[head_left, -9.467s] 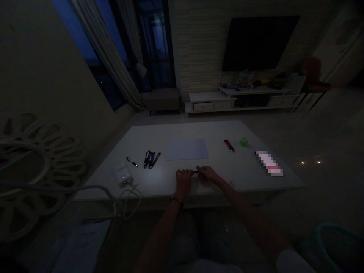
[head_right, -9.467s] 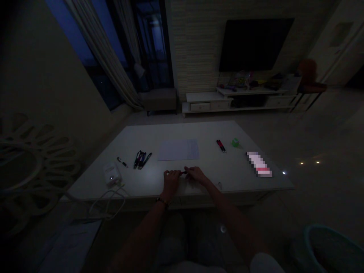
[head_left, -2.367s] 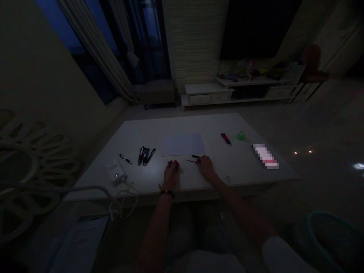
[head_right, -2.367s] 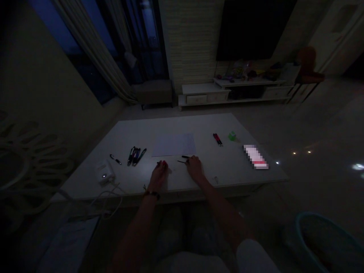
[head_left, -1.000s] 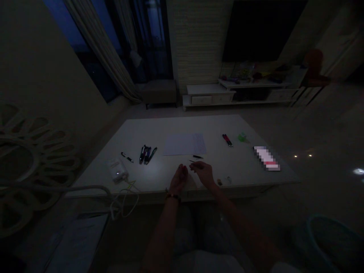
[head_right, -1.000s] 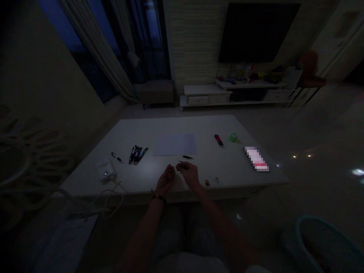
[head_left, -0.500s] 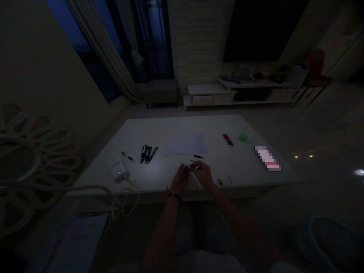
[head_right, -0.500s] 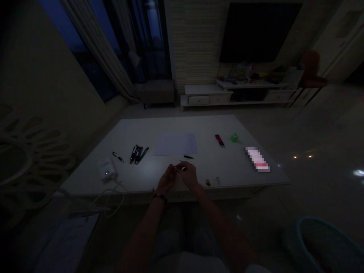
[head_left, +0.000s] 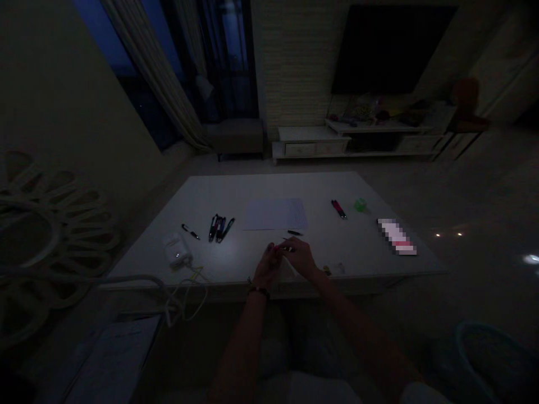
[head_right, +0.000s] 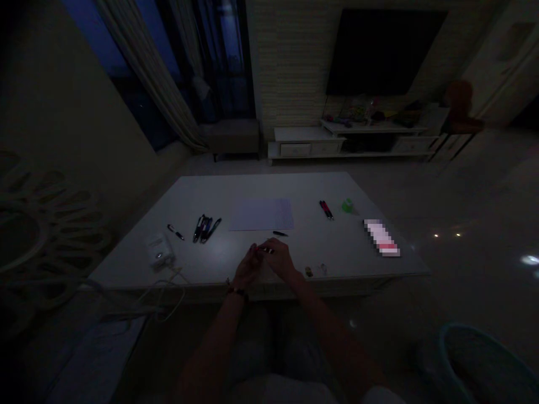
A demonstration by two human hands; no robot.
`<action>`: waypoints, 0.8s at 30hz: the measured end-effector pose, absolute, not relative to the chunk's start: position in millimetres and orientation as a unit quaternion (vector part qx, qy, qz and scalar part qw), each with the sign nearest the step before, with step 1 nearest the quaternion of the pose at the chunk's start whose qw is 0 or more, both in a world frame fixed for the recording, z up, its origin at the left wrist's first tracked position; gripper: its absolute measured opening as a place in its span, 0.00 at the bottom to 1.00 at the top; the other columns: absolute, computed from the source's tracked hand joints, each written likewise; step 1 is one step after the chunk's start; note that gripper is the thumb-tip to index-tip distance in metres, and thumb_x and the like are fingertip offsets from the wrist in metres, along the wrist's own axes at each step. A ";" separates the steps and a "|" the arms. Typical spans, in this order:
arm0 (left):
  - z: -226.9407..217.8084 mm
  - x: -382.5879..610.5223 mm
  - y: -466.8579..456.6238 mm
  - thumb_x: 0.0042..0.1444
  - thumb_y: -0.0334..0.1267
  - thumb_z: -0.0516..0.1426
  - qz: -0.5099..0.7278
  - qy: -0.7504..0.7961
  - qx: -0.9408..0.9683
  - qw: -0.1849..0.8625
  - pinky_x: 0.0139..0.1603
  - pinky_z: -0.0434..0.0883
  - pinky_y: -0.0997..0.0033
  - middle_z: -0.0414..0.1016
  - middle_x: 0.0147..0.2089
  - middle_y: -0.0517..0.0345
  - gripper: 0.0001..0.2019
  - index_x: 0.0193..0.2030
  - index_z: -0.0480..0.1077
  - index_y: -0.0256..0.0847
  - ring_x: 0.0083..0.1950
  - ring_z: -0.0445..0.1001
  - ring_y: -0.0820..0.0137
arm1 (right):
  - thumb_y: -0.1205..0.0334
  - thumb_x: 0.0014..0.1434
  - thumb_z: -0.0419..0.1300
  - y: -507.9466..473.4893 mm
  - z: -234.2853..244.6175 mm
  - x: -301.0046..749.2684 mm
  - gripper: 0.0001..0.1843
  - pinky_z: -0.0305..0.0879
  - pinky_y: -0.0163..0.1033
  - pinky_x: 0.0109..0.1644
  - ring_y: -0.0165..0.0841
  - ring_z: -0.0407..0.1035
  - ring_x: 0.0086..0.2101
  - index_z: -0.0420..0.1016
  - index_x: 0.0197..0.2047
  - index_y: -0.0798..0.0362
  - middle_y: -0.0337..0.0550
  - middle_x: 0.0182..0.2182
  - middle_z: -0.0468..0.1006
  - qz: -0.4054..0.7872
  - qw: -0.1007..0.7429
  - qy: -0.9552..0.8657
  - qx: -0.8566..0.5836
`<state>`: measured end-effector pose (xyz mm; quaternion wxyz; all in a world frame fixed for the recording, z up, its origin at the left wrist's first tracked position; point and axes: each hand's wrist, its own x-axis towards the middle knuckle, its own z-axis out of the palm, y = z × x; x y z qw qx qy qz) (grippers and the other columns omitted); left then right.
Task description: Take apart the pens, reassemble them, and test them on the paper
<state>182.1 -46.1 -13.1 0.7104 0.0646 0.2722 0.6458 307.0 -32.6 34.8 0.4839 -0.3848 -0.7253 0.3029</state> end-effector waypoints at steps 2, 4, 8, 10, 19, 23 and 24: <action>-13.5 181.6 -45.8 0.51 0.26 0.59 0.642 0.266 0.062 0.716 0.32 0.70 0.85 0.73 0.30 0.62 0.06 0.35 0.67 0.36 0.28 0.72 0.81 | 0.64 0.49 0.61 -32.7 33.4 306.5 0.05 0.64 0.33 0.31 0.29 0.68 0.28 0.78 0.31 0.51 0.39 0.27 0.74 0.299 0.492 -0.727 -0.375; -14.3 181.2 -45.4 0.52 0.25 0.58 0.642 0.263 0.065 0.718 0.30 0.69 0.86 0.73 0.30 0.62 0.05 0.35 0.67 0.36 0.27 0.72 0.82 | 0.65 0.49 0.61 -33.2 32.5 306.2 0.04 0.64 0.33 0.31 0.29 0.68 0.29 0.77 0.31 0.51 0.39 0.28 0.74 0.296 0.496 -0.725 -0.374; -14.9 181.3 -45.1 0.53 0.26 0.57 0.644 0.274 0.059 0.712 0.35 0.70 0.85 0.73 0.30 0.62 0.04 0.34 0.68 0.36 0.29 0.73 0.82 | 0.63 0.49 0.61 -34.7 32.4 305.4 0.04 0.64 0.33 0.30 0.29 0.68 0.29 0.76 0.31 0.51 0.39 0.29 0.75 0.306 0.491 -0.723 -0.377; -14.1 181.4 -45.4 0.53 0.26 0.57 0.642 0.279 0.048 0.712 0.37 0.71 0.84 0.73 0.31 0.61 0.03 0.34 0.68 0.36 0.31 0.74 0.81 | 0.62 0.50 0.61 -35.0 31.9 306.0 0.06 0.65 0.33 0.30 0.29 0.69 0.29 0.76 0.34 0.51 0.40 0.30 0.75 0.316 0.492 -0.717 -0.380; -5.7 181.2 -46.1 0.56 0.24 0.53 0.647 0.289 -0.066 0.703 0.37 0.73 0.84 0.74 0.31 0.58 0.06 0.34 0.70 0.34 0.32 0.74 0.80 | 0.62 0.51 0.59 -13.6 -6.3 354.4 0.09 0.64 0.38 0.38 0.32 0.68 0.31 0.75 0.35 0.54 0.44 0.32 0.74 0.228 0.421 -0.695 -0.536; -4.8 180.6 -46.1 0.58 0.24 0.50 0.649 0.275 -0.078 0.705 0.37 0.74 0.83 0.74 0.31 0.57 0.08 0.34 0.70 0.33 0.33 0.74 0.79 | 0.60 0.52 0.59 2.7 -22.2 360.9 0.10 0.62 0.37 0.43 0.34 0.67 0.37 0.76 0.37 0.54 0.47 0.36 0.73 0.184 0.349 -0.694 -0.602; -5.3 180.2 -46.1 0.58 0.24 0.50 0.647 0.275 -0.075 0.707 0.36 0.74 0.83 0.74 0.31 0.57 0.08 0.34 0.70 0.33 0.33 0.75 0.79 | 0.60 0.52 0.59 6.8 -22.8 358.1 0.09 0.61 0.37 0.44 0.34 0.67 0.39 0.76 0.36 0.54 0.47 0.37 0.72 0.173 0.335 -0.700 -0.607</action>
